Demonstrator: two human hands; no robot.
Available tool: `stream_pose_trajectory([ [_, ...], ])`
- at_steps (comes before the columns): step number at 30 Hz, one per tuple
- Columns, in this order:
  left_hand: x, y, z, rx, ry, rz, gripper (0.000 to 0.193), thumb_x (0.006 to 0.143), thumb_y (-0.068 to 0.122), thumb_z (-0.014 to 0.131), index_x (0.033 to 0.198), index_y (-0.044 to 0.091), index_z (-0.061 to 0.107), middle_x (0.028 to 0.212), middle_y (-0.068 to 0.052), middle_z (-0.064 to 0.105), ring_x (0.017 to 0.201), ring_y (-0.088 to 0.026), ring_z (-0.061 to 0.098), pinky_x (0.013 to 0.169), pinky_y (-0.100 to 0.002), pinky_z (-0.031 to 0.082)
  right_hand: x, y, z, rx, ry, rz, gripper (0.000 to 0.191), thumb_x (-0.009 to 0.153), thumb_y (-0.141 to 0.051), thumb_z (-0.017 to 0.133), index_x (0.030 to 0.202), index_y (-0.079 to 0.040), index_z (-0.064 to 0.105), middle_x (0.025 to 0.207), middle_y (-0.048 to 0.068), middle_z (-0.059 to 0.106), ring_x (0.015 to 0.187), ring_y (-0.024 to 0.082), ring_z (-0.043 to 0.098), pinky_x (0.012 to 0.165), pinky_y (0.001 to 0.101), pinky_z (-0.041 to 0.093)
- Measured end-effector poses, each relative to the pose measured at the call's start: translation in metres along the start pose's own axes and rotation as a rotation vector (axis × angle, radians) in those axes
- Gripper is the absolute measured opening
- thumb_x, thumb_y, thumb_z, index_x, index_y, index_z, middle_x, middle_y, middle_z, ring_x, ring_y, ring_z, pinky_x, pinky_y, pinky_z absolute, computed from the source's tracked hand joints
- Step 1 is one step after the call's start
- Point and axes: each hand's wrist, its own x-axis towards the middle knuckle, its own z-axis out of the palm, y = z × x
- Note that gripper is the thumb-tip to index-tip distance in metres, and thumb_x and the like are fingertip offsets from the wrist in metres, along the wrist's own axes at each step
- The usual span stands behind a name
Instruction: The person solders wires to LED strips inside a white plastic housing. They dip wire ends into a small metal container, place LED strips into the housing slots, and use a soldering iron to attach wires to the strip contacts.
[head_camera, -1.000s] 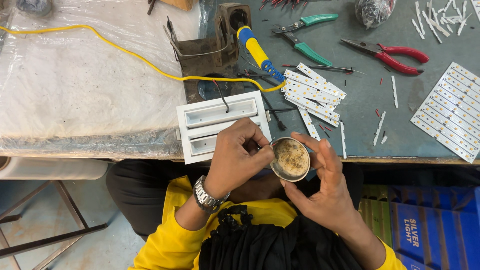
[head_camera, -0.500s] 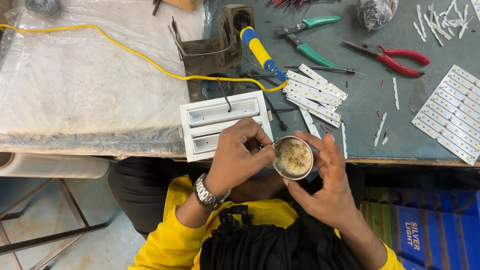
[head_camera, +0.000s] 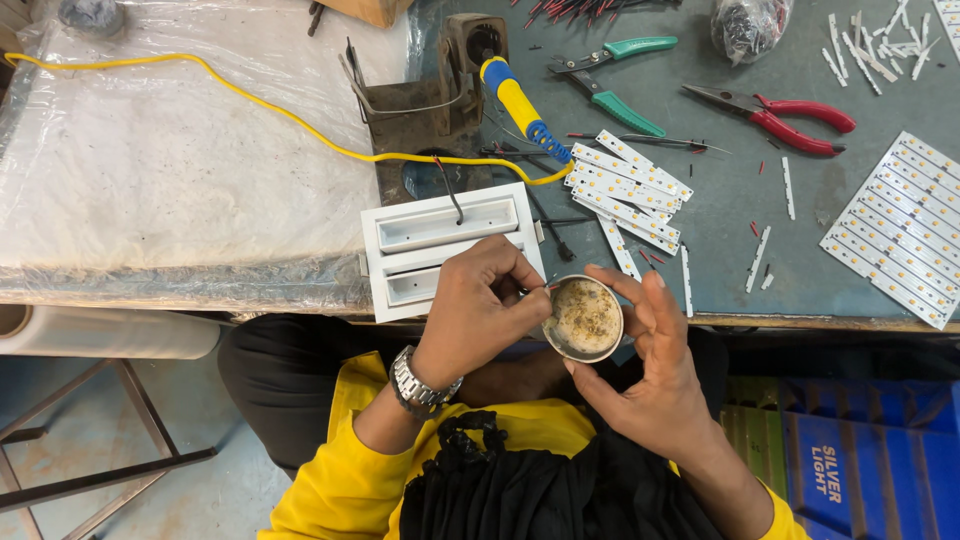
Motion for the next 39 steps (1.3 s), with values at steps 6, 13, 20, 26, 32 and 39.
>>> stream_pose_trajectory([
  [6, 0.0004, -0.0020, -0.0009, -0.046, -0.009, -0.012, 0.013, 0.075, 0.008, 0.077, 0.078, 0.000, 0.068, 0.081, -0.002, 0.062, 0.057, -0.003, 0.054, 0.051, -0.021, 0.044, 0.0008, 0.0002, 0.0003, -0.005, -0.012, -0.013, 0.113, 0.084, 0.011, 0.075, 0.165, -0.029, 0.006, 0.158, 0.026, 0.041, 0.129, 0.027, 0.063, 0.099, 0.0359, 0.058],
  [13, 0.0009, -0.0051, -0.0010, -0.081, -0.029, -0.025, 0.011, 0.076, 0.008, 0.076, 0.079, 0.000, 0.069, 0.083, 0.000, 0.063, 0.060, -0.002, 0.057, 0.054, -0.020, 0.047, 0.0007, -0.0001, -0.0006, -0.003, -0.019, -0.014, 0.113, 0.084, 0.011, 0.075, 0.165, -0.028, 0.006, 0.158, 0.026, 0.041, 0.130, 0.028, 0.062, 0.101, 0.0364, 0.058],
  [20, 0.0026, -0.0021, -0.0084, -0.131, -0.072, -0.065, 0.012, 0.078, 0.010, 0.076, 0.079, 0.000, 0.069, 0.082, 0.000, 0.063, 0.064, -0.002, 0.055, 0.057, -0.021, 0.046, 0.0040, -0.0019, -0.0009, -0.017, -0.012, 0.004, 0.113, 0.084, 0.010, 0.075, 0.165, -0.028, 0.006, 0.157, 0.026, 0.042, 0.131, 0.029, 0.062, 0.101, 0.0373, 0.057],
  [26, 0.0050, 0.0004, -0.0079, -0.082, -0.093, -0.076, 0.013, 0.076, 0.011, 0.077, 0.077, 0.001, 0.068, 0.078, 0.000, 0.064, 0.062, -0.002, 0.057, 0.056, -0.021, 0.048, 0.0044, -0.0032, -0.0013, -0.016, -0.005, 0.004, 0.114, 0.083, 0.010, 0.075, 0.165, -0.028, 0.006, 0.157, 0.026, 0.042, 0.130, 0.029, 0.062, 0.100, 0.0370, 0.057],
  [32, 0.0058, 0.0007, -0.0072, -0.051, -0.079, -0.078, 0.013, 0.076, 0.011, 0.076, 0.077, 0.001, 0.069, 0.078, 0.000, 0.064, 0.061, -0.003, 0.057, 0.056, -0.021, 0.048, 0.0042, -0.0040, -0.0019, -0.017, -0.008, 0.005, 0.114, 0.083, 0.010, 0.075, 0.165, -0.028, 0.005, 0.157, 0.026, 0.042, 0.129, 0.028, 0.063, 0.100, 0.0363, 0.058],
  [39, 0.0058, 0.0005, -0.0076, -0.042, -0.071, -0.071, 0.013, 0.076, 0.011, 0.076, 0.076, 0.000, 0.068, 0.078, -0.001, 0.064, 0.061, -0.003, 0.058, 0.055, -0.021, 0.049, 0.0039, -0.0045, -0.0008, -0.014, -0.008, 0.003, 0.113, 0.083, 0.010, 0.075, 0.165, -0.027, 0.005, 0.157, 0.026, 0.042, 0.131, 0.029, 0.062, 0.101, 0.0371, 0.057],
])
